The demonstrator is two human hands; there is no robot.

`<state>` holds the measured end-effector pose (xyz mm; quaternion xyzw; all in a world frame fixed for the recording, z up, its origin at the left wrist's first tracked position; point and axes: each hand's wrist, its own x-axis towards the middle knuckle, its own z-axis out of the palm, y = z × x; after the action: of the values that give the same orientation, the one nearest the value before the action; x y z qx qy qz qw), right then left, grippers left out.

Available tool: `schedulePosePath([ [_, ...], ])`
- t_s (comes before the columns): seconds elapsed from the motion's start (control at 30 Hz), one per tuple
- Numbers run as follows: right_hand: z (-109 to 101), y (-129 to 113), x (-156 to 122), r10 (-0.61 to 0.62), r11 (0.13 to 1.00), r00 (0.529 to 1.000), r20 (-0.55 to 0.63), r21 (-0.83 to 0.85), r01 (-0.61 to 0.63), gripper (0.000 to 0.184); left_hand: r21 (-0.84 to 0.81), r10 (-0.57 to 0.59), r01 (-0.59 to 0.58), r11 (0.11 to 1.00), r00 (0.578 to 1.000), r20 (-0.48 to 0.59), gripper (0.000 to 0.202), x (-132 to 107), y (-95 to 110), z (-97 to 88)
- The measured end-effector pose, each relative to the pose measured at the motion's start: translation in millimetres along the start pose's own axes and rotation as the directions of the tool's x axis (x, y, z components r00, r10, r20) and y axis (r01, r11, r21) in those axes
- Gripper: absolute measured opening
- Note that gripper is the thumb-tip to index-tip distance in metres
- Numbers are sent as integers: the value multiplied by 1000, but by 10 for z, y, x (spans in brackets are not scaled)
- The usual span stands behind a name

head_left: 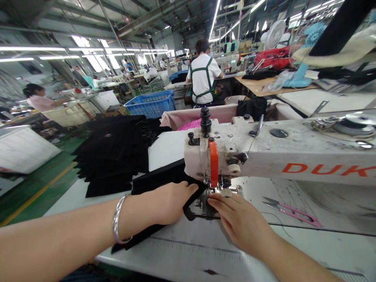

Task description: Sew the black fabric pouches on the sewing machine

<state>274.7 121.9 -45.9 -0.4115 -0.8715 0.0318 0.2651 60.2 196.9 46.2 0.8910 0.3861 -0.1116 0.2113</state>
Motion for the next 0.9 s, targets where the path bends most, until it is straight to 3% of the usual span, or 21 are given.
schedulePosePath([
  [0.13, 19, 6, -7, 31, 999, 998, 56, 33, -33, 42, -151, -133, 164, 975, 971, 198, 68, -77, 94, -1],
  [0.17, 21, 0, -12, 30, 998, 998, 58, 49, -33, 44, -159, -151, 180, 971, 972, 177, 65, -72, 118, 34],
  [0.3, 2, -51, -15, 23, 994, 997, 76, 103, -31, 37, -148, -125, 113, 983, 989, -75, 46, -3, 180, 234],
  [0.43, -21, -92, -19, 79, 990, 990, 118, 111, -92, 24, -169, -97, 72, 983, 984, -150, 9, 45, 208, 283],
  [0.6, -28, -94, -57, 100, 990, 988, 119, 85, -111, 20, -101, -35, 13, 995, 976, -217, 16, 28, 251, 162],
  [0.77, -63, -123, -40, 119, 990, 985, 126, 54, -127, 20, -68, 148, -165, 984, 968, -201, 27, 34, 351, 276],
  [0.9, -68, -137, -35, 110, 992, 988, 110, 54, -117, 19, -42, 160, -171, 984, 968, -195, 28, 54, 394, 318],
])
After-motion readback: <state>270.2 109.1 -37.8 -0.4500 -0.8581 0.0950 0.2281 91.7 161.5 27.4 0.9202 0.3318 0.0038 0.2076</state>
